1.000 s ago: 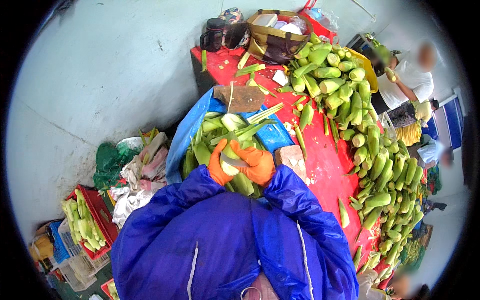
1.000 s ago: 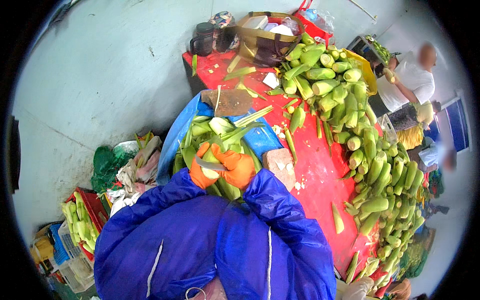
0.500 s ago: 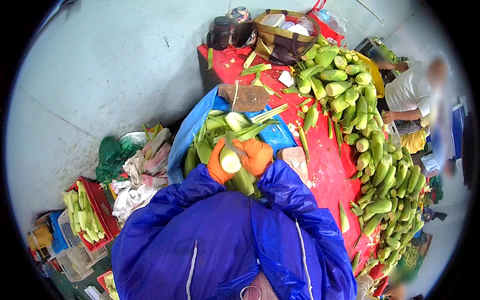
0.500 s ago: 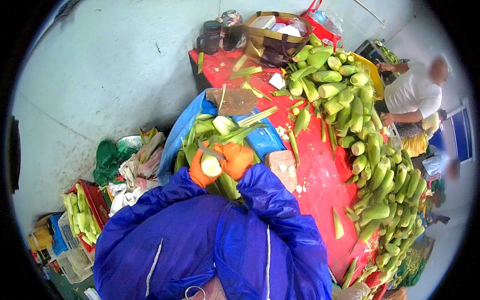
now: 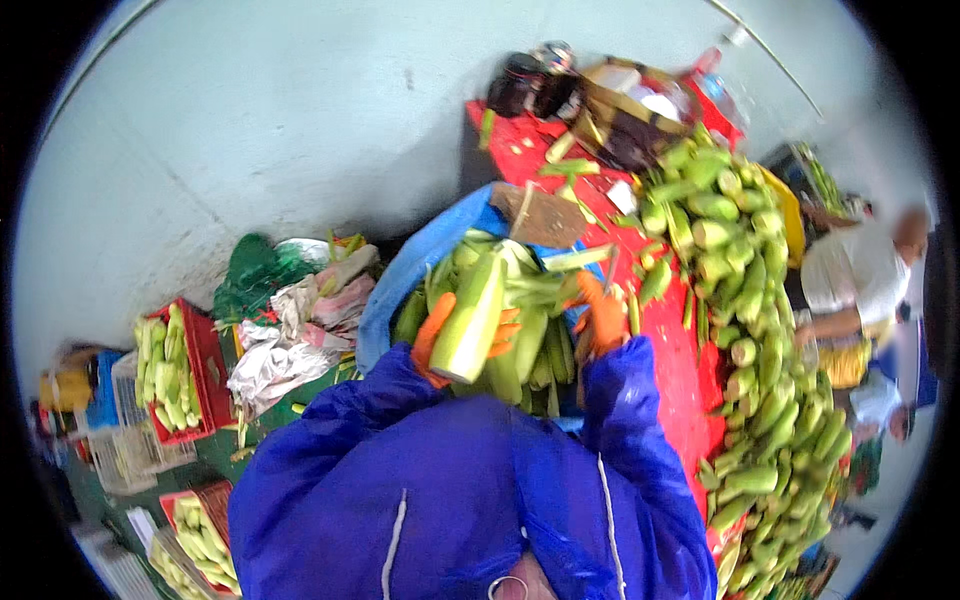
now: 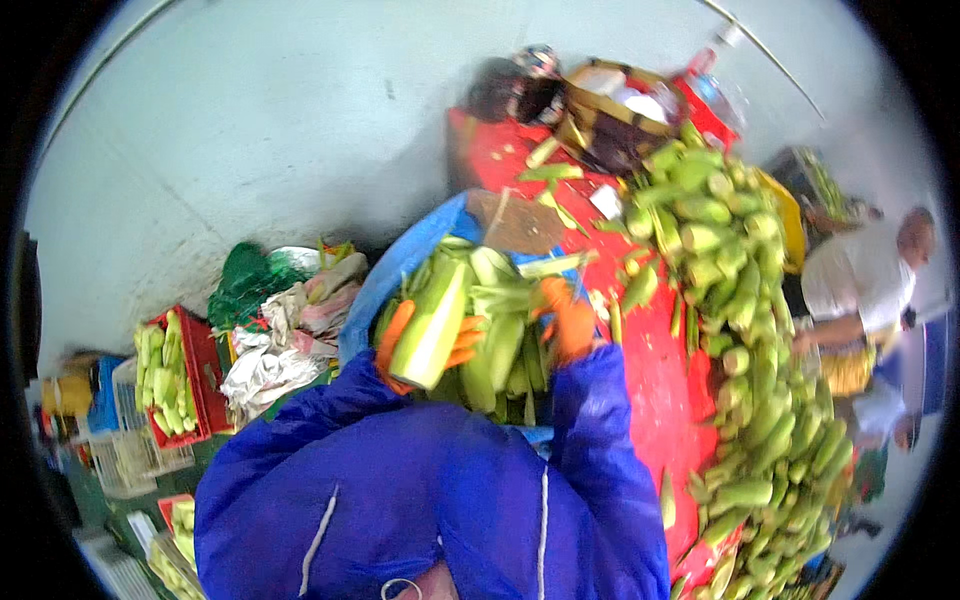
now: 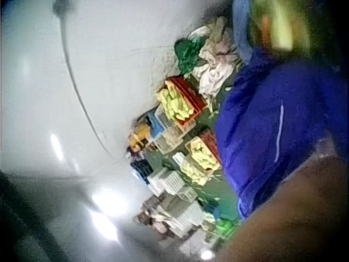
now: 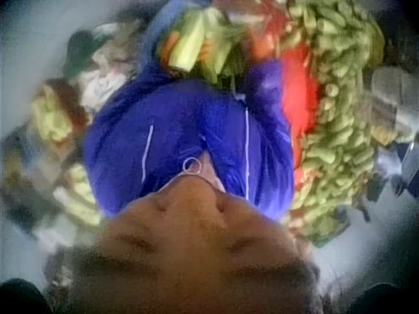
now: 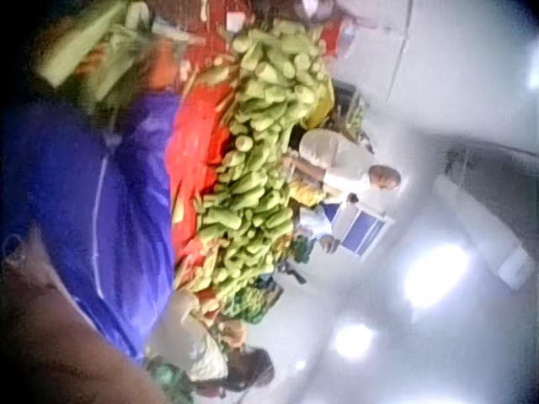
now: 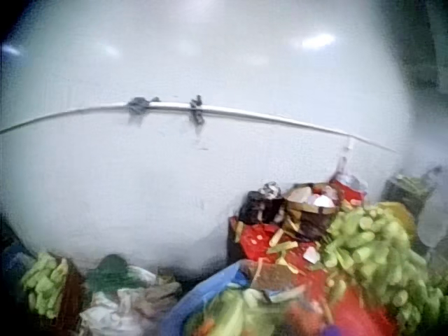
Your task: The person peels the outer husks from green vegetables, likely corn or bamboo shoots, using a knife to trim the ends. They work at a red table, placing the peeled vegetables into a white crate and discarding the husks into a blue bin.
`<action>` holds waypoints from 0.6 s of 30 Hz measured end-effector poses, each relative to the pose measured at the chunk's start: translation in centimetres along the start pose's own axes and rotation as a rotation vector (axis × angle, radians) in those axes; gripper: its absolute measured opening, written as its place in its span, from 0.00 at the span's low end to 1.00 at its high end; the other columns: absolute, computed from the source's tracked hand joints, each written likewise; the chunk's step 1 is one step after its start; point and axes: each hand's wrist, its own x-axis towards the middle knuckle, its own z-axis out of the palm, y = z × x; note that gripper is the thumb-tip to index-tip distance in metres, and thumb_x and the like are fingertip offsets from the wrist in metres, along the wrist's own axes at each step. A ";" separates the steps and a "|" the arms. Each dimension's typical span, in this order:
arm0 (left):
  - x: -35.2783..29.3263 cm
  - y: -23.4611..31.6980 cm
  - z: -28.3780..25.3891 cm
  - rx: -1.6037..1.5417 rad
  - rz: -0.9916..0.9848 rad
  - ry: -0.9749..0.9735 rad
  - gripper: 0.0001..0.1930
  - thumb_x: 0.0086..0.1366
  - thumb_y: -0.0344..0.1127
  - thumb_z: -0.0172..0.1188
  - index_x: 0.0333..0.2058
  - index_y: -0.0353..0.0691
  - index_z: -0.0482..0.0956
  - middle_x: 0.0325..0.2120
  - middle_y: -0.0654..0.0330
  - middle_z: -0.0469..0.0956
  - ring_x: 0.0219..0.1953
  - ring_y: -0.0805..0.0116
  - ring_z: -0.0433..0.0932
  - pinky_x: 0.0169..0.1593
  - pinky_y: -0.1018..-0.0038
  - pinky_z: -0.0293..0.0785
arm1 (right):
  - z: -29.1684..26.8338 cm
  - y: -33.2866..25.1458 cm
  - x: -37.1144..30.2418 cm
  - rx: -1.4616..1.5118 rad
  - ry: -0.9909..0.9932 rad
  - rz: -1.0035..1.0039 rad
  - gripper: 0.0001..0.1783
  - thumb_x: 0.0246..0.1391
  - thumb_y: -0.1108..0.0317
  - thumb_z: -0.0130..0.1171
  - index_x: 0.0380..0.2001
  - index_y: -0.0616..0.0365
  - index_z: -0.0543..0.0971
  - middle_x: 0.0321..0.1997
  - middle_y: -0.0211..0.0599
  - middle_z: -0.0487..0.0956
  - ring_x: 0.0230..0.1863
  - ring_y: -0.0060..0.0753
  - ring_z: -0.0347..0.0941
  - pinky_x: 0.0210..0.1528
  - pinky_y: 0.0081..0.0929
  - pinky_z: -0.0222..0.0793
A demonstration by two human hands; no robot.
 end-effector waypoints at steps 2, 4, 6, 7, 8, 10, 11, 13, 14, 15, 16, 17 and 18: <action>0.9 -0.8 -2.0 -0.084 -0.014 -0.058 0.37 0.68 0.58 0.44 0.65 0.36 0.54 0.61 0.46 0.64 0.55 0.57 0.73 0.56 0.58 0.73 | 4.8 -4.3 -5.0 0.088 -0.403 -0.080 0.33 0.52 0.38 0.55 0.40 0.61 0.79 0.21 0.36 0.78 0.15 0.25 0.67 0.17 0.21 0.58; 2.6 -2.3 -4.3 0.313 0.156 -0.005 0.31 0.68 0.55 0.47 0.59 0.38 0.61 0.55 0.50 0.68 0.51 0.61 0.73 0.54 0.61 0.72 | 5.5 -4.3 -6.9 -0.183 -0.541 -0.054 0.28 0.54 0.45 0.56 0.41 0.63 0.79 0.24 0.35 0.78 0.21 0.27 0.70 0.22 0.23 0.62; 3.7 -3.3 -5.4 0.755 0.302 0.080 0.25 0.68 0.52 0.49 0.53 0.39 0.68 0.49 0.54 0.73 0.47 0.65 0.73 0.52 0.64 0.71 | 5.5 -0.8 -6.4 0.089 -0.560 -0.148 0.24 0.54 0.50 0.57 0.39 0.63 0.78 0.29 0.36 0.78 0.27 0.28 0.73 0.27 0.24 0.67; 4.2 -3.9 -5.5 0.877 0.360 0.118 0.22 0.68 0.51 0.51 0.50 0.40 0.72 0.46 0.56 0.75 0.45 0.67 0.74 0.51 0.66 0.71 | 5.1 0.6 -5.8 0.152 -0.582 -0.147 0.22 0.54 0.52 0.57 0.38 0.63 0.77 0.31 0.37 0.79 0.30 0.28 0.75 0.30 0.24 0.69; 4.6 -4.5 -5.7 0.945 0.428 0.165 0.19 0.68 0.49 0.52 0.48 0.41 0.75 0.43 0.58 0.78 0.43 0.69 0.74 0.49 0.67 0.70 | 5.3 3.2 -3.4 0.126 -0.609 -0.140 0.20 0.54 0.53 0.60 0.37 0.61 0.77 0.30 0.36 0.78 0.28 0.24 0.74 0.25 0.21 0.66; 4.1 -5.2 -3.6 0.977 0.437 0.318 0.25 0.59 0.55 0.62 0.46 0.41 0.76 0.38 0.61 0.79 0.38 0.71 0.74 0.43 0.67 0.72 | 5.6 1.9 -4.8 0.218 -0.720 -0.172 0.13 0.51 0.61 0.62 0.32 0.58 0.76 0.23 0.29 0.74 0.20 0.21 0.68 0.22 0.17 0.61; 3.7 -5.3 -3.7 0.935 0.468 0.371 0.28 0.57 0.57 0.63 0.46 0.41 0.76 0.39 0.60 0.79 0.40 0.70 0.74 0.45 0.67 0.71 | 5.6 4.2 -1.9 0.001 -0.689 -0.175 0.13 0.52 0.57 0.59 0.29 0.56 0.75 0.22 0.27 0.73 0.17 0.23 0.66 0.19 0.21 0.60; 1.6 -5.4 -2.5 1.114 0.613 0.703 0.29 0.57 0.58 0.63 0.47 0.40 0.75 0.40 0.58 0.79 0.43 0.68 0.74 0.48 0.68 0.70 | 6.1 5.9 0.9 -0.198 -0.821 -0.208 0.19 0.56 0.52 0.57 0.43 0.56 0.78 0.22 0.36 0.75 0.22 0.31 0.70 0.23 0.30 0.64; 0.9 -5.2 -2.6 1.088 0.650 0.730 0.30 0.57 0.59 0.62 0.48 0.40 0.75 0.42 0.57 0.78 0.44 0.67 0.74 0.50 0.68 0.69 | 6.7 3.9 0.1 -0.105 -0.933 -0.171 0.16 0.56 0.54 0.57 0.35 0.57 0.78 0.21 0.37 0.74 0.19 0.30 0.70 0.20 0.27 0.63; 0.4 -5.2 -2.8 1.064 0.680 0.749 0.32 0.57 0.60 0.62 0.49 0.40 0.75 0.43 0.56 0.78 0.46 0.66 0.74 0.51 0.67 0.69 | 7.4 3.4 0.4 -0.146 -0.952 -0.077 0.16 0.56 0.54 0.57 0.34 0.56 0.78 0.21 0.37 0.74 0.18 0.30 0.69 0.19 0.27 0.63; -0.1 -5.1 -2.7 1.047 0.701 0.756 0.33 0.57 0.61 0.61 0.50 0.39 0.74 0.44 0.55 0.78 0.47 0.65 0.74 0.52 0.67 0.68 | 7.9 3.1 0.7 -0.183 -0.954 0.016 0.16 0.56 0.53 0.56 0.33 0.56 0.78 0.21 0.37 0.74 0.16 0.30 0.69 0.18 0.27 0.63; -0.8 -5.0 -2.3 1.049 0.724 0.728 0.33 0.56 0.62 0.61 0.50 0.39 0.74 0.44 0.55 0.78 0.47 0.65 0.74 0.52 0.67 0.68 | 8.2 3.1 1.0 -0.217 -0.945 0.112 0.16 0.56 0.53 0.56 0.32 0.55 0.78 0.20 0.38 0.74 0.15 0.31 0.68 0.17 0.27 0.63; -1.5 -5.0 -1.5 1.046 0.753 0.694 0.34 0.56 0.62 0.61 0.50 0.39 0.74 0.44 0.55 0.78 0.47 0.65 0.74 0.52 0.67 0.68 | 8.9 4.0 2.0 -0.236 -0.982 -0.002 0.17 0.57 0.53 0.53 0.31 0.56 0.78 0.21 0.40 0.75 0.14 0.33 0.69 0.16 0.30 0.64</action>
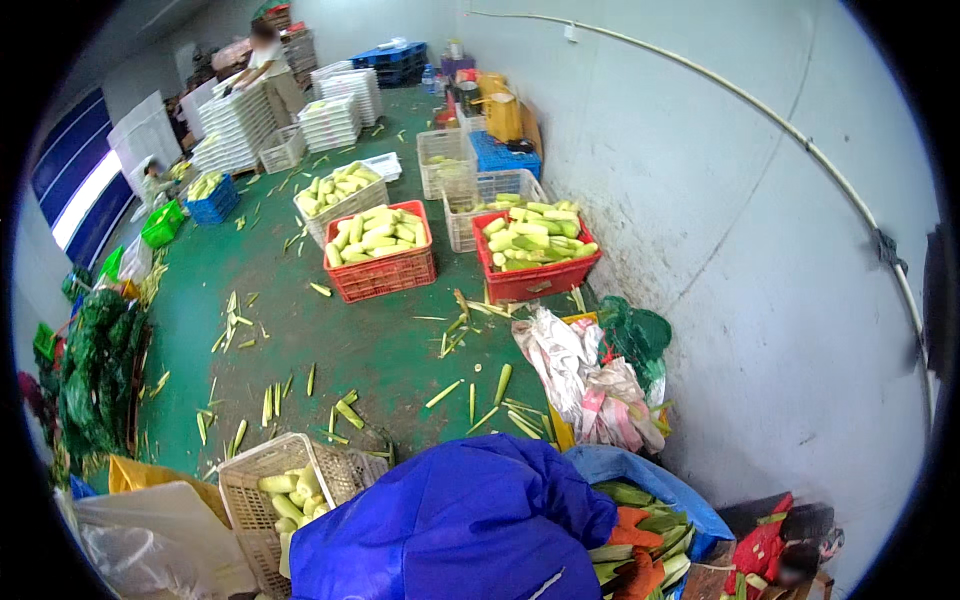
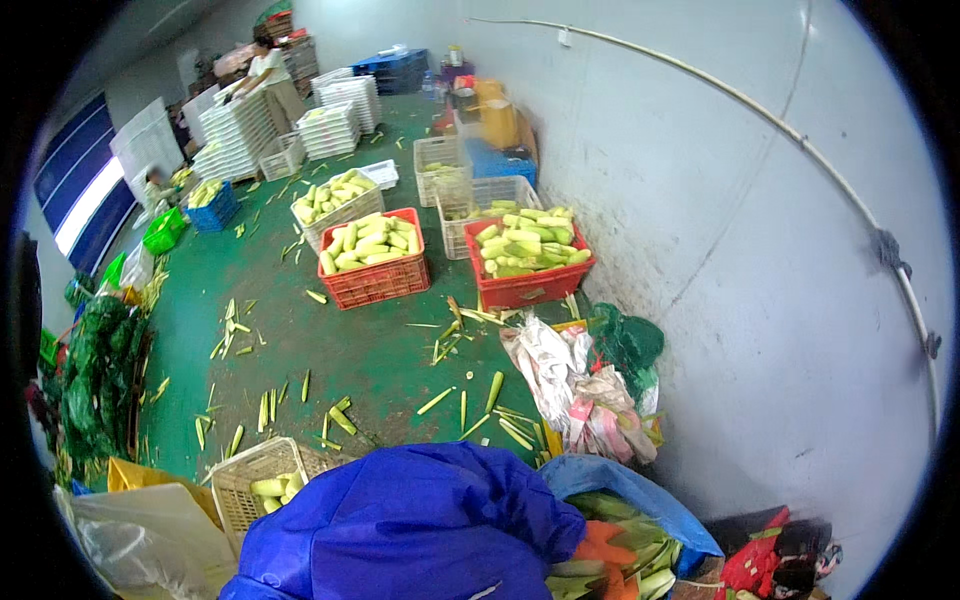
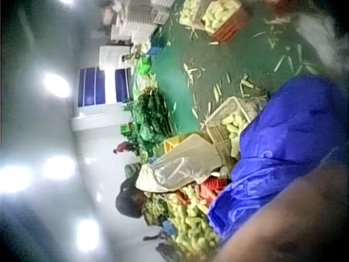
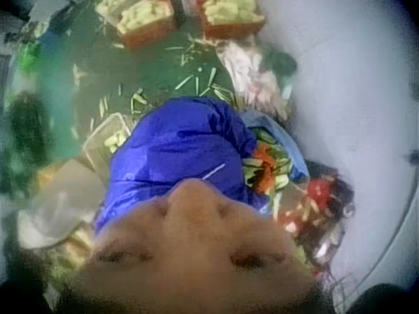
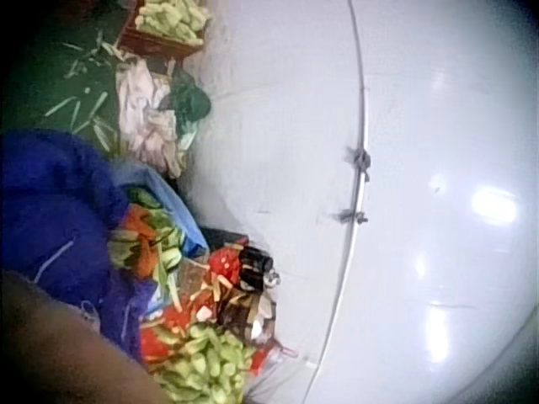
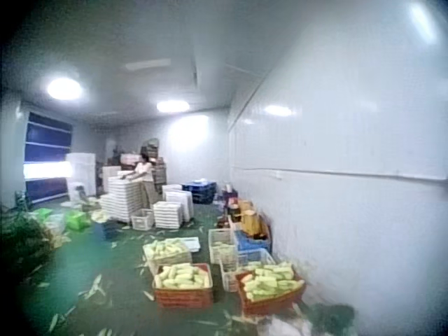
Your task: The person peels the outer husks from green vegetables, likely corn or bamboo shoots, using a knife to trim the ends. They work at a red table, placing the peeled vegetables into a white crate and discarding the husks into a blue bin.
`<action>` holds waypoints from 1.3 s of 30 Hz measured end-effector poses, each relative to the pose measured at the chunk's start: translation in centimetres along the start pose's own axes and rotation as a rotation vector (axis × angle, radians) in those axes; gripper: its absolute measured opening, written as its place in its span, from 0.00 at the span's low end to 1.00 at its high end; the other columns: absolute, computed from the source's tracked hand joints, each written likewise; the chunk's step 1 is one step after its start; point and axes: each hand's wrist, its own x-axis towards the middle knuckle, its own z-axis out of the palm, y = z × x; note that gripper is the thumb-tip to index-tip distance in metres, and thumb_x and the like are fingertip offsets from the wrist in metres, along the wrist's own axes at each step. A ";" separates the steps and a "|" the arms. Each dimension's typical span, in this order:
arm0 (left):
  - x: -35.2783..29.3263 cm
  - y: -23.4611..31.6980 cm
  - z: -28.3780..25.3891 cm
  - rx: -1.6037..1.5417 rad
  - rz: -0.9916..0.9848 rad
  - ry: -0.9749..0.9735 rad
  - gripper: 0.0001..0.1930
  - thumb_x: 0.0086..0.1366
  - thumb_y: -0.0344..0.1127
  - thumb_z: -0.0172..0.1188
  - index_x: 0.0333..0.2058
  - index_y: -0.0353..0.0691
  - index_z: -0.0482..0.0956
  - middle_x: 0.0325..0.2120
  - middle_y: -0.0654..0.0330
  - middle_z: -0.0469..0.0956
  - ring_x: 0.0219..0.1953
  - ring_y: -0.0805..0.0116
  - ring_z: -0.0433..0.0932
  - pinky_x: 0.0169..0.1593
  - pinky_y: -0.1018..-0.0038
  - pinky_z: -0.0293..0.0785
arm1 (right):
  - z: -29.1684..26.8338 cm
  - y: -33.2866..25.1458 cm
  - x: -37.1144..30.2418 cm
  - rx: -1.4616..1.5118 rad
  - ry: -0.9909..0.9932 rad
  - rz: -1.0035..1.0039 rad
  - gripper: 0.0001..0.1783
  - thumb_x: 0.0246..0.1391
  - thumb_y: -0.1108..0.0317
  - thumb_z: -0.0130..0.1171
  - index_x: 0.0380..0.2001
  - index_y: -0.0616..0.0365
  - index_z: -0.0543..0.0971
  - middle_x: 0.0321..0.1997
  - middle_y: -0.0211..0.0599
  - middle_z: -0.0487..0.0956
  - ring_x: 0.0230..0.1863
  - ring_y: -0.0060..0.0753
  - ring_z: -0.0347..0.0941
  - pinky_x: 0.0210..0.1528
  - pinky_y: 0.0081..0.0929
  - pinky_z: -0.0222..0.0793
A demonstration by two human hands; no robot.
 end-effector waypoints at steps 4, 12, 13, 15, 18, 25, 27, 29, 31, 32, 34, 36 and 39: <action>-0.8 1.8 -0.3 0.339 -0.077 0.082 0.32 0.58 0.61 0.60 0.51 0.39 0.74 0.45 0.54 0.78 0.49 0.64 0.74 0.52 0.66 0.68 | -1.6 1.7 2.3 -0.572 -0.034 -0.303 0.18 0.58 0.54 0.48 0.33 0.59 0.77 0.20 0.40 0.76 0.16 0.35 0.70 0.18 0.34 0.66; -0.1 0.0 1.4 -0.073 -0.123 -0.264 0.27 0.63 0.53 0.58 0.54 0.41 0.72 0.49 0.52 0.76 0.52 0.62 0.73 0.56 0.65 0.67 | -3.5 18.4 10.7 0.175 0.591 -0.320 0.19 0.56 0.50 0.51 0.28 0.56 0.75 0.21 0.31 0.75 0.18 0.30 0.68 0.19 0.30 0.63; 0.2 -0.1 0.6 -0.082 -0.097 -0.269 0.27 0.63 0.52 0.58 0.55 0.41 0.71 0.49 0.53 0.75 0.52 0.63 0.73 0.56 0.65 0.67 | -3.2 20.0 10.8 0.341 0.758 -0.150 0.18 0.56 0.50 0.51 0.28 0.55 0.75 0.21 0.29 0.74 0.18 0.28 0.67 0.19 0.29 0.62; 1.1 -1.0 -0.5 -0.128 -0.043 -0.239 0.27 0.63 0.49 0.58 0.56 0.41 0.69 0.49 0.55 0.75 0.52 0.64 0.73 0.55 0.66 0.68 | -5.6 17.3 5.5 0.644 0.316 -0.018 0.18 0.58 0.51 0.47 0.29 0.53 0.75 0.25 0.31 0.75 0.24 0.31 0.69 0.26 0.29 0.66; 1.3 -1.5 0.2 -0.255 -0.079 -0.248 0.27 0.64 0.46 0.59 0.58 0.41 0.67 0.50 0.57 0.75 0.52 0.66 0.72 0.55 0.67 0.69 | -2.5 12.8 0.0 0.372 0.012 -0.305 0.15 0.57 0.54 0.48 0.32 0.54 0.76 0.32 0.34 0.76 0.35 0.34 0.72 0.36 0.32 0.70; 3.1 3.3 0.9 -0.181 -0.134 -0.462 0.28 0.65 0.43 0.57 0.61 0.40 0.64 0.52 0.58 0.73 0.53 0.66 0.72 0.57 0.67 0.67 | 3.5 -6.2 -8.7 0.911 0.252 -0.081 0.15 0.36 0.75 0.54 0.33 0.62 0.76 0.22 0.39 0.75 0.13 0.33 0.69 0.12 0.22 0.62; 4.0 2.6 1.1 -0.270 -0.371 -0.424 0.29 0.61 0.45 0.61 0.58 0.39 0.66 0.49 0.56 0.74 0.50 0.64 0.74 0.54 0.66 0.70 | 2.7 -6.0 -9.6 0.856 0.363 -0.049 0.10 0.36 0.75 0.54 0.28 0.62 0.76 0.18 0.37 0.74 0.13 0.31 0.68 0.12 0.21 0.62; 4.1 1.8 1.1 -0.393 -0.405 -0.450 0.30 0.62 0.45 0.60 0.59 0.38 0.65 0.49 0.56 0.74 0.50 0.62 0.74 0.54 0.65 0.70 | 1.3 -5.9 -10.9 0.873 0.388 -0.030 0.06 0.36 0.74 0.55 0.24 0.61 0.76 0.18 0.37 0.74 0.13 0.30 0.68 0.12 0.22 0.62; 4.4 1.0 0.5 -0.434 -0.404 -0.477 0.29 0.64 0.44 0.58 0.60 0.39 0.65 0.51 0.56 0.74 0.52 0.61 0.73 0.56 0.65 0.68 | 0.3 -5.3 -11.9 0.805 0.567 -0.059 0.06 0.37 0.71 0.57 0.20 0.62 0.77 0.17 0.36 0.74 0.12 0.29 0.68 0.12 0.22 0.63; 4.3 1.6 0.4 -0.378 -0.395 -0.460 0.29 0.63 0.45 0.59 0.59 0.38 0.66 0.49 0.57 0.75 0.50 0.62 0.74 0.55 0.65 0.69 | -0.9 -5.0 -12.1 0.676 0.651 -0.025 0.07 0.37 0.70 0.57 0.21 0.62 0.77 0.17 0.36 0.75 0.12 0.29 0.68 0.12 0.22 0.63; 4.8 2.0 0.2 -0.263 -0.342 -0.460 0.29 0.62 0.45 0.61 0.58 0.38 0.66 0.48 0.57 0.75 0.49 0.63 0.74 0.54 0.65 0.70 | -2.8 -3.6 -12.3 0.357 0.766 0.013 0.10 0.42 0.66 0.57 0.25 0.63 0.78 0.18 0.35 0.76 0.10 0.28 0.66 0.11 0.21 0.61; 5.6 1.8 0.5 -0.059 -0.313 -0.415 0.30 0.59 0.44 0.65 0.56 0.37 0.67 0.47 0.56 0.76 0.48 0.65 0.74 0.53 0.67 0.70 | -3.5 -3.2 -11.7 -0.247 0.910 0.135 0.25 0.51 0.54 0.60 0.42 0.67 0.78 0.27 0.42 0.81 0.19 0.32 0.75 0.23 0.26 0.72; 5.6 2.2 1.0 0.169 -0.118 -0.299 0.30 0.56 0.41 0.68 0.55 0.37 0.68 0.45 0.56 0.76 0.47 0.66 0.75 0.51 0.69 0.71 | -0.1 -7.6 -10.8 -0.316 0.921 0.103 0.36 0.50 0.46 0.64 0.53 0.66 0.74 0.35 0.42 0.82 0.27 0.28 0.77 0.28 0.27 0.72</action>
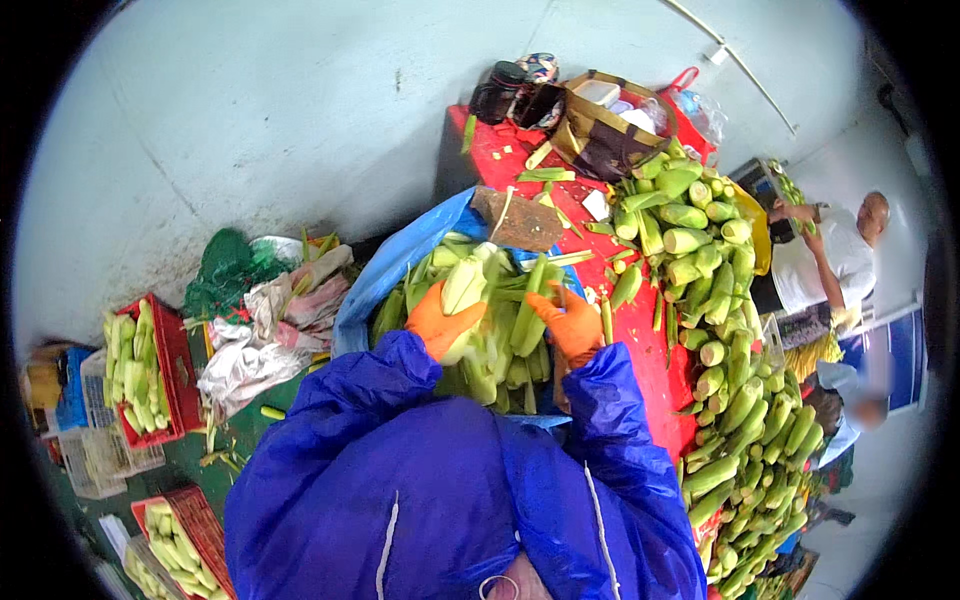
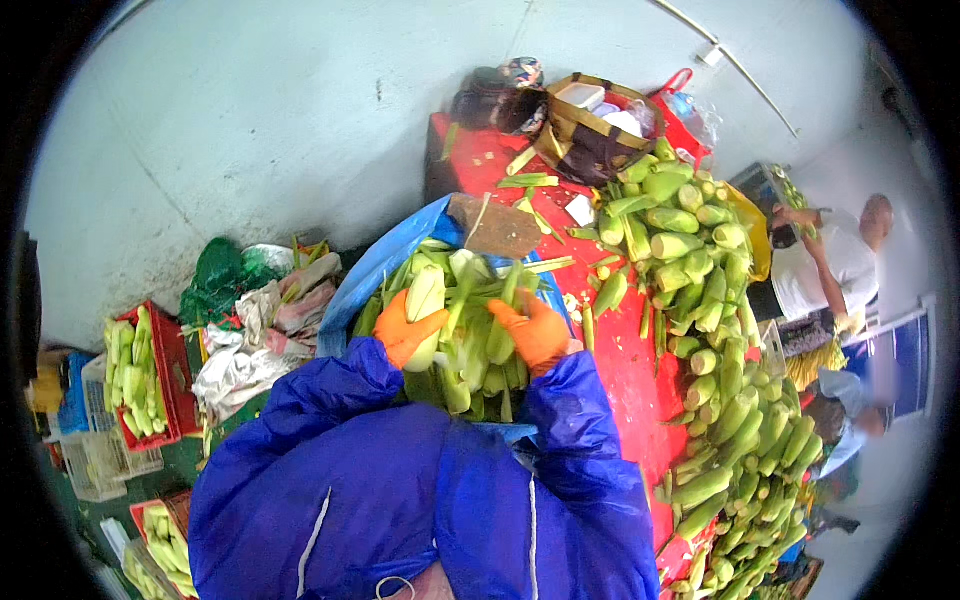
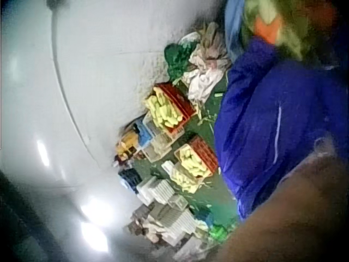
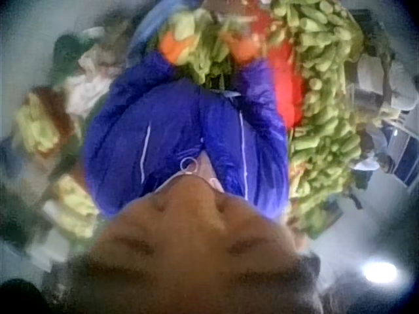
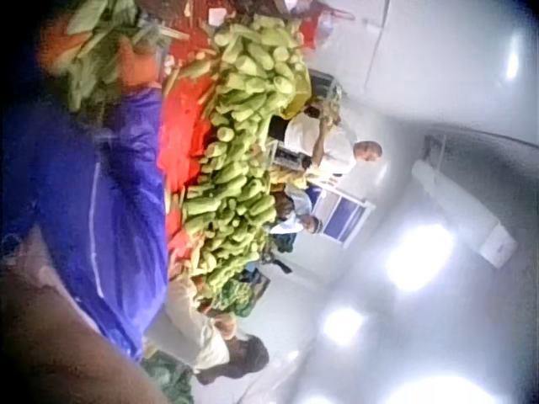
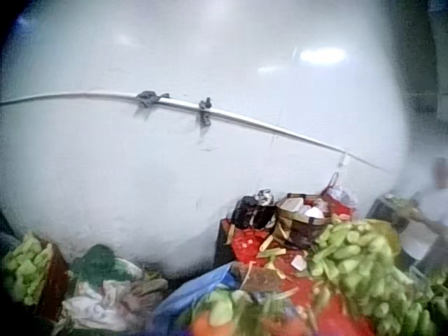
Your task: The person peels the outer husks from green vegetables, likely corn or bamboo shoots, using a knife to trim the ends. They work at a red table, placing the peeled vegetables into a white crate and discarding the husks into a blue bin.
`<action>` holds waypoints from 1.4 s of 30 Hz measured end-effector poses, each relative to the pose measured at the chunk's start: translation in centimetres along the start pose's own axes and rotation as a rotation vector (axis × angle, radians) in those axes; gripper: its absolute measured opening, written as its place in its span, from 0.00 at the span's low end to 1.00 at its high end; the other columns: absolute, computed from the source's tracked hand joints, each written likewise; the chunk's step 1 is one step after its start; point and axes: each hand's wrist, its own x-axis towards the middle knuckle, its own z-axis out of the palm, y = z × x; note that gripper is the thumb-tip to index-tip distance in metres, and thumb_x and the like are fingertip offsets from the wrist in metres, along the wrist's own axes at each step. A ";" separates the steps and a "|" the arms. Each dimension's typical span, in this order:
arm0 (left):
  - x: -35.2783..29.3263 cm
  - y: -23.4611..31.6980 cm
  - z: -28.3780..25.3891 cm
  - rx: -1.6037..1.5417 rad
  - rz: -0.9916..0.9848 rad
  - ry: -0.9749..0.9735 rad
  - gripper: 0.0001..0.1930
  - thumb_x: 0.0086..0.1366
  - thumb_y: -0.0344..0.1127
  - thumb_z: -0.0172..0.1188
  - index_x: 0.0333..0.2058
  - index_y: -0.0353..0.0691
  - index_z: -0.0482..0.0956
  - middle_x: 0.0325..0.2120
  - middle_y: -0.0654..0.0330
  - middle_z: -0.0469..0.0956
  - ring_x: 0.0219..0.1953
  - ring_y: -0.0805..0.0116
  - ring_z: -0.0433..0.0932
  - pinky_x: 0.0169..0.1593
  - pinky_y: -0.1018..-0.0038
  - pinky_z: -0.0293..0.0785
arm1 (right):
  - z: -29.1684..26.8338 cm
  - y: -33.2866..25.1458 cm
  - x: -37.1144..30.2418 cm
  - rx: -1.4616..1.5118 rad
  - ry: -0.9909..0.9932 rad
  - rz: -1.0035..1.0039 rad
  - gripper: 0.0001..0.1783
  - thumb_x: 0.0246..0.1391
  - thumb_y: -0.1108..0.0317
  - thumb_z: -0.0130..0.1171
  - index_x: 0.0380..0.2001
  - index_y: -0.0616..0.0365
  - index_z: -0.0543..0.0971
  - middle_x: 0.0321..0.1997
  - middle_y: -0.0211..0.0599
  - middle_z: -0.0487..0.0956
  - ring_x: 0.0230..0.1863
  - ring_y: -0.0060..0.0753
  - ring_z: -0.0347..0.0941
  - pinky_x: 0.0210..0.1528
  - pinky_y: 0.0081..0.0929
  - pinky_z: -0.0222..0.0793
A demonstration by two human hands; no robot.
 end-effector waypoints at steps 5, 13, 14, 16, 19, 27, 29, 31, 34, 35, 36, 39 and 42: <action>0.6 1.4 0.7 0.317 0.032 -0.068 0.38 0.51 0.40 0.70 0.58 0.36 0.64 0.49 0.54 0.74 0.51 0.66 0.73 0.55 0.70 0.69 | 4.9 -3.9 -0.8 0.428 -0.102 -0.008 0.19 0.50 0.53 0.66 0.27 0.60 0.79 0.18 0.28 0.74 0.14 0.18 0.64 0.16 0.22 0.59; 0.3 0.6 0.7 -0.528 0.042 -0.482 0.33 0.63 0.48 0.60 0.60 0.36 0.62 0.53 0.56 0.71 0.53 0.66 0.71 0.57 0.67 0.67 | 4.5 -2.5 -0.7 1.209 -0.291 -0.015 0.14 0.50 0.60 0.53 0.22 0.60 0.75 0.11 0.36 0.72 0.12 0.29 0.67 0.16 0.24 0.63; 0.8 -0.5 1.1 -0.627 -0.074 -0.503 0.32 0.63 0.49 0.59 0.60 0.36 0.62 0.52 0.56 0.71 0.53 0.65 0.72 0.57 0.66 0.67 | 4.4 -2.5 -0.7 1.248 -0.337 -0.031 0.14 0.50 0.60 0.53 0.21 0.60 0.75 0.11 0.36 0.72 0.12 0.30 0.67 0.16 0.24 0.62; 1.7 -1.6 1.8 -0.820 -0.319 -0.551 0.31 0.65 0.50 0.56 0.60 0.36 0.62 0.51 0.56 0.73 0.52 0.63 0.73 0.57 0.65 0.68 | 4.3 -2.7 -0.9 1.325 -0.418 -0.064 0.15 0.50 0.59 0.53 0.20 0.60 0.75 0.10 0.35 0.71 0.12 0.30 0.66 0.16 0.24 0.62; 3.2 -3.2 2.0 -0.865 -0.386 -0.453 0.33 0.64 0.60 0.52 0.57 0.38 0.66 0.46 0.51 0.75 0.46 0.57 0.75 0.53 0.61 0.71 | 3.5 -2.1 -1.8 1.433 -0.229 -0.011 0.16 0.49 0.56 0.54 0.18 0.57 0.73 0.11 0.33 0.69 0.11 0.30 0.63 0.16 0.24 0.61; 7.3 -3.3 -1.8 -1.017 -0.297 -0.016 0.31 0.63 0.57 0.57 0.56 0.41 0.69 0.48 0.56 0.75 0.49 0.61 0.74 0.55 0.63 0.70 | 0.2 9.8 -3.9 1.364 0.540 0.278 0.23 0.51 0.43 0.56 0.28 0.54 0.76 0.20 0.31 0.74 0.17 0.25 0.66 0.17 0.21 0.61; 6.4 -3.1 -1.2 -0.803 -0.157 -0.081 0.32 0.64 0.58 0.55 0.58 0.41 0.68 0.49 0.57 0.75 0.47 0.62 0.76 0.53 0.64 0.72 | -0.1 5.0 -5.2 1.202 0.359 0.337 0.28 0.53 0.39 0.54 0.33 0.56 0.77 0.23 0.34 0.77 0.17 0.23 0.67 0.16 0.19 0.62; 5.1 -1.8 -0.5 -0.633 -0.119 -0.185 0.30 0.64 0.53 0.57 0.58 0.40 0.67 0.47 0.59 0.75 0.46 0.67 0.75 0.52 0.69 0.71 | 0.7 4.5 -3.6 0.778 0.098 0.203 0.31 0.54 0.41 0.55 0.44 0.61 0.78 0.31 0.36 0.80 0.17 0.21 0.67 0.17 0.18 0.61; 3.3 -1.0 0.9 -0.532 -0.110 -0.285 0.30 0.65 0.52 0.56 0.59 0.39 0.67 0.48 0.60 0.74 0.47 0.69 0.74 0.52 0.70 0.70 | 2.3 -2.0 -2.6 0.521 -0.007 0.115 0.31 0.52 0.51 0.62 0.52 0.62 0.76 0.33 0.31 0.80 0.20 0.19 0.68 0.21 0.17 0.64; 2.7 -0.1 1.2 -0.551 -0.093 -0.358 0.29 0.65 0.50 0.58 0.59 0.39 0.66 0.49 0.60 0.74 0.48 0.69 0.73 0.53 0.70 0.69 | 2.6 -3.2 -2.2 0.467 -0.052 0.092 0.28 0.52 0.52 0.63 0.49 0.63 0.77 0.31 0.31 0.79 0.20 0.19 0.68 0.21 0.18 0.64; 2.3 0.3 1.1 -0.506 -0.096 -0.379 0.29 0.65 0.49 0.59 0.59 0.39 0.66 0.49 0.60 0.74 0.48 0.69 0.72 0.53 0.70 0.68 | 2.7 -3.7 -1.9 0.413 -0.099 0.067 0.26 0.51 0.53 0.64 0.45 0.63 0.78 0.28 0.30 0.79 0.20 0.19 0.67 0.20 0.19 0.64; 1.8 0.3 0.6 -0.428 -0.069 -0.441 0.29 0.62 0.43 0.63 0.58 0.37 0.66 0.49 0.58 0.73 0.50 0.68 0.71 0.56 0.70 0.67 | 3.7 -1.5 -1.8 0.580 -0.114 0.145 0.16 0.54 0.57 0.62 0.34 0.61 0.79 0.21 0.28 0.76 0.15 0.19 0.65 0.17 0.19 0.59; 1.0 0.9 0.4 -0.293 0.006 -0.493 0.29 0.62 0.38 0.61 0.59 0.36 0.63 0.49 0.54 0.74 0.52 0.66 0.73 0.56 0.67 0.68 | 3.7 1.2 -2.6 0.734 0.105 0.164 0.14 0.55 0.58 0.60 0.30 0.58 0.78 0.17 0.28 0.74 0.13 0.21 0.64 0.16 0.21 0.58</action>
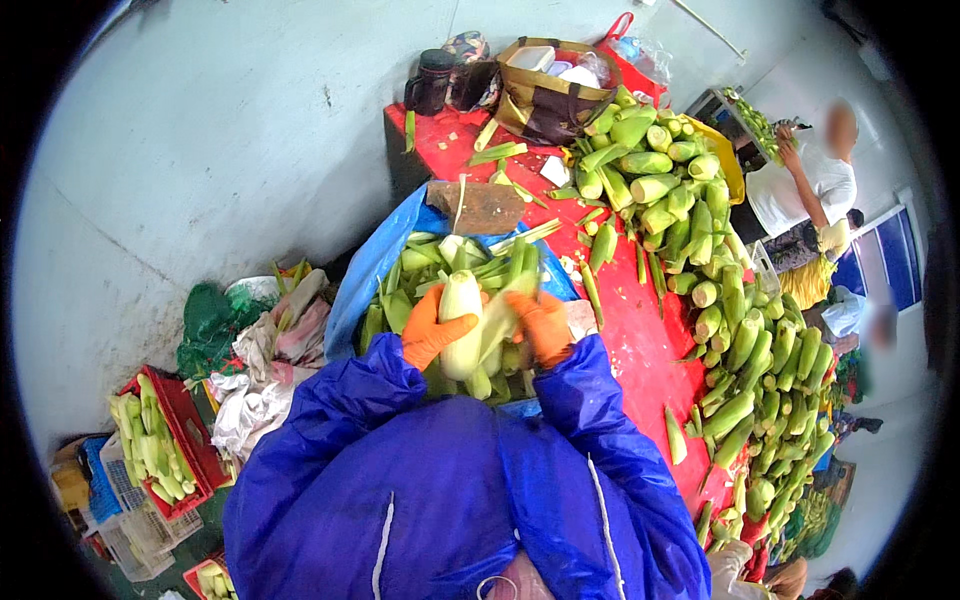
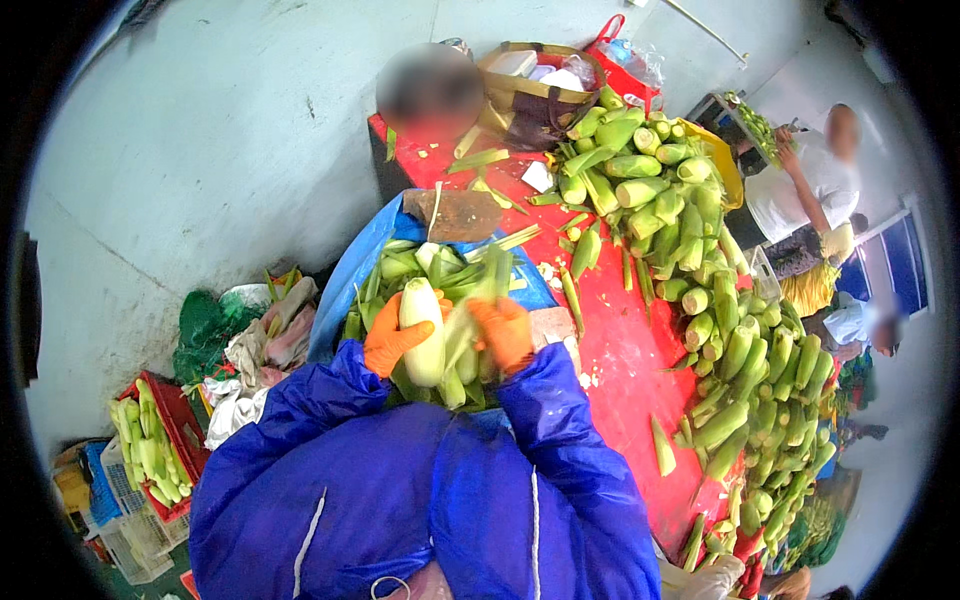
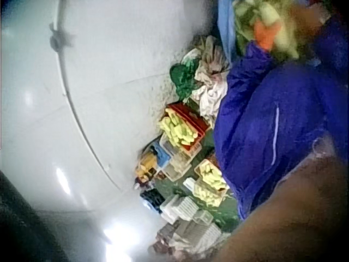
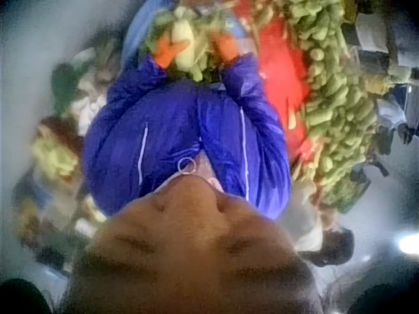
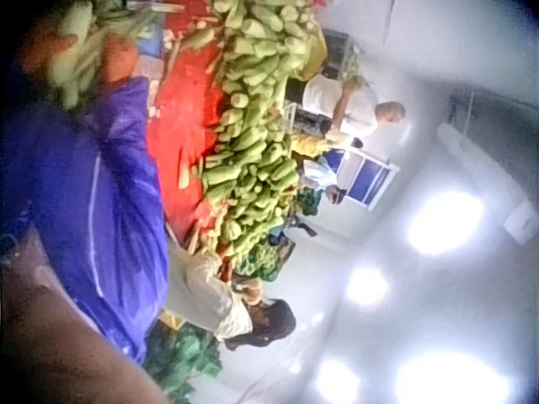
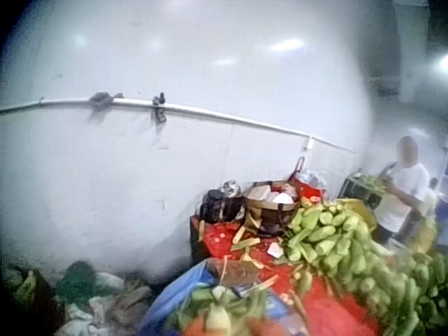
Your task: The person peels the outer husks from green vegetables, likely corn or bamboo shoots, using a knife to trim the ends. They work at a red table, placing the peeled vegetables into a white crate and discarding the husks into a blue bin.
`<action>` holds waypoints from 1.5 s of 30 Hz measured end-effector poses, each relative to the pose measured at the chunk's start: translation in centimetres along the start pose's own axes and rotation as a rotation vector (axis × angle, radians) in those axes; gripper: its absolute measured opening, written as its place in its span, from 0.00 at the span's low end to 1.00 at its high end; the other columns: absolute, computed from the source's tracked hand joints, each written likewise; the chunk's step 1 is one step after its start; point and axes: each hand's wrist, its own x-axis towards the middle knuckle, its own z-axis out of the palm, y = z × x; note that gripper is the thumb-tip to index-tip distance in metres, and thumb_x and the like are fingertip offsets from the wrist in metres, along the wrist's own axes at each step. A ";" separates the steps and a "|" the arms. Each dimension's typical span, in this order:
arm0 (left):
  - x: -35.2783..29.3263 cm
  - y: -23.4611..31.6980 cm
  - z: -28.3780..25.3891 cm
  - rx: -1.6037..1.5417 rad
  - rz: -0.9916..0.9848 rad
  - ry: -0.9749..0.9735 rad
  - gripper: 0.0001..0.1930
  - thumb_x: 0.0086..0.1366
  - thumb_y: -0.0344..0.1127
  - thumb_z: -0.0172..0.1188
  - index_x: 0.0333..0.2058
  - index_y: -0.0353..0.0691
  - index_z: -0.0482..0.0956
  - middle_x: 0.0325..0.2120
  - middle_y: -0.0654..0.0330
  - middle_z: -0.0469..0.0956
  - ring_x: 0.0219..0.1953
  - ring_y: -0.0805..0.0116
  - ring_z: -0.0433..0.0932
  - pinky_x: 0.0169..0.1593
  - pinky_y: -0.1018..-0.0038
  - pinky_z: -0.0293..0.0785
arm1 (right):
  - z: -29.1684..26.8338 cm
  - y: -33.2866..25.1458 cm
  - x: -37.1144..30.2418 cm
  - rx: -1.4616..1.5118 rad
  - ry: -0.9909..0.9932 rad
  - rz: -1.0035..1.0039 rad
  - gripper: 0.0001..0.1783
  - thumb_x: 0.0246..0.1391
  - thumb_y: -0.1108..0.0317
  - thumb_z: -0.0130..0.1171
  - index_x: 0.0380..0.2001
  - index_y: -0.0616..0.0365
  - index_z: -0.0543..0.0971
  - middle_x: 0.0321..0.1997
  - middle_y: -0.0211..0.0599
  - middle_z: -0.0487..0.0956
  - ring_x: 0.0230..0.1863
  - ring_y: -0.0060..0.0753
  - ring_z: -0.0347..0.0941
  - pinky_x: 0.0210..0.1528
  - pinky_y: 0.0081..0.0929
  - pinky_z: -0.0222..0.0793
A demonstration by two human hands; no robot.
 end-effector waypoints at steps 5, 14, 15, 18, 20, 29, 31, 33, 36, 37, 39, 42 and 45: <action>-0.8 -0.3 -0.2 0.197 0.005 0.012 0.36 0.49 0.37 0.73 0.55 0.35 0.65 0.50 0.56 0.71 0.49 0.70 0.72 0.53 0.70 0.70 | -5.0 3.5 0.5 -0.191 0.117 0.125 0.16 0.57 0.56 0.59 0.38 0.59 0.79 0.22 0.29 0.76 0.14 0.20 0.65 0.15 0.22 0.60; -1.1 -0.5 1.2 0.542 -0.194 -0.055 0.33 0.48 0.39 0.72 0.51 0.34 0.70 0.44 0.56 0.77 0.45 0.67 0.76 0.49 0.71 0.73 | -0.9 1.2 -4.7 -1.059 -0.275 -0.618 0.34 0.54 0.62 0.53 0.65 0.54 0.60 0.29 0.50 0.78 0.23 0.50 0.75 0.26 0.44 0.71; -1.0 -0.2 1.4 0.541 -0.213 -0.091 0.32 0.47 0.41 0.72 0.51 0.35 0.71 0.43 0.56 0.78 0.45 0.66 0.77 0.49 0.70 0.73 | -0.7 0.4 -4.6 -1.154 -0.282 -0.567 0.35 0.54 0.62 0.53 0.65 0.54 0.59 0.29 0.49 0.78 0.23 0.50 0.76 0.26 0.45 0.71; -1.0 -0.1 2.0 0.634 -0.255 -0.107 0.32 0.47 0.45 0.71 0.50 0.40 0.73 0.41 0.55 0.79 0.44 0.64 0.78 0.49 0.69 0.73 | -1.1 0.5 -4.1 -1.264 -0.266 -0.530 0.39 0.52 0.59 0.54 0.67 0.53 0.55 0.24 0.46 0.77 0.21 0.48 0.75 0.25 0.44 0.70; -0.8 -0.4 2.0 0.677 -0.249 -0.116 0.32 0.47 0.47 0.70 0.50 0.40 0.73 0.40 0.54 0.80 0.43 0.62 0.79 0.48 0.68 0.73 | -1.1 0.5 -4.0 -1.278 -0.256 -0.465 0.40 0.51 0.59 0.54 0.67 0.52 0.55 0.23 0.46 0.77 0.20 0.47 0.75 0.25 0.43 0.70; -1.7 -1.5 2.2 0.799 -0.180 -0.093 0.29 0.48 0.42 0.71 0.47 0.37 0.74 0.38 0.58 0.80 0.41 0.66 0.78 0.47 0.71 0.73 | -2.1 2.3 -3.2 -1.152 -0.355 -0.331 0.46 0.47 0.62 0.57 0.69 0.54 0.50 0.32 0.52 0.80 0.29 0.49 0.79 0.30 0.42 0.72; -1.6 -2.0 1.6 0.549 -0.186 -0.143 0.28 0.48 0.41 0.71 0.47 0.37 0.74 0.38 0.59 0.79 0.40 0.68 0.78 0.47 0.72 0.73 | -2.3 3.1 -2.5 -1.148 -0.378 -0.276 0.46 0.48 0.62 0.57 0.69 0.52 0.50 0.33 0.52 0.80 0.30 0.49 0.79 0.31 0.42 0.72; -0.7 -1.5 0.3 0.411 -0.276 -0.266 0.28 0.49 0.40 0.72 0.47 0.37 0.74 0.38 0.60 0.79 0.40 0.70 0.77 0.47 0.73 0.73 | -2.3 3.3 -2.0 -1.103 -0.384 -0.318 0.46 0.47 0.64 0.58 0.69 0.48 0.51 0.33 0.53 0.80 0.30 0.50 0.79 0.33 0.40 0.73; 1.0 -0.4 -1.3 0.394 -0.468 -0.457 0.28 0.49 0.40 0.72 0.48 0.36 0.73 0.39 0.59 0.79 0.42 0.70 0.76 0.47 0.73 0.72 | -2.5 3.7 -2.3 -1.000 -0.372 -0.443 0.45 0.46 0.68 0.58 0.68 0.43 0.55 0.32 0.54 0.79 0.30 0.52 0.79 0.35 0.38 0.75; 0.9 -0.3 -1.3 0.409 -0.474 -0.446 0.29 0.50 0.42 0.71 0.48 0.36 0.74 0.39 0.58 0.79 0.42 0.69 0.77 0.48 0.72 0.72 | -2.5 4.6 -2.3 -0.992 -0.369 -0.440 0.44 0.46 0.68 0.58 0.68 0.44 0.55 0.33 0.54 0.79 0.30 0.52 0.79 0.35 0.38 0.75; 0.1 -0.6 -1.3 0.588 -0.458 -0.311 0.30 0.48 0.45 0.71 0.47 0.34 0.75 0.39 0.56 0.80 0.42 0.67 0.78 0.47 0.71 0.73 | -1.7 3.8 -2.5 -1.049 -0.362 -0.404 0.43 0.47 0.67 0.57 0.68 0.46 0.55 0.34 0.53 0.79 0.31 0.51 0.79 0.35 0.39 0.75; -0.7 -1.1 0.3 0.621 -0.375 -0.141 0.29 0.47 0.46 0.71 0.44 0.33 0.76 0.37 0.55 0.81 0.39 0.66 0.79 0.45 0.70 0.73 | -0.1 3.1 -3.2 -1.202 -0.341 -0.299 0.41 0.48 0.65 0.55 0.67 0.48 0.56 0.35 0.53 0.79 0.33 0.49 0.79 0.35 0.39 0.74; -1.5 -0.6 1.3 0.824 -0.311 -0.047 0.29 0.47 0.48 0.71 0.42 0.34 0.76 0.35 0.54 0.81 0.38 0.66 0.80 0.44 0.69 0.74 | 0.0 5.0 -2.6 -1.226 -0.267 -0.324 0.39 0.50 0.62 0.55 0.66 0.52 0.57 0.37 0.53 0.79 0.34 0.48 0.79 0.35 0.40 0.74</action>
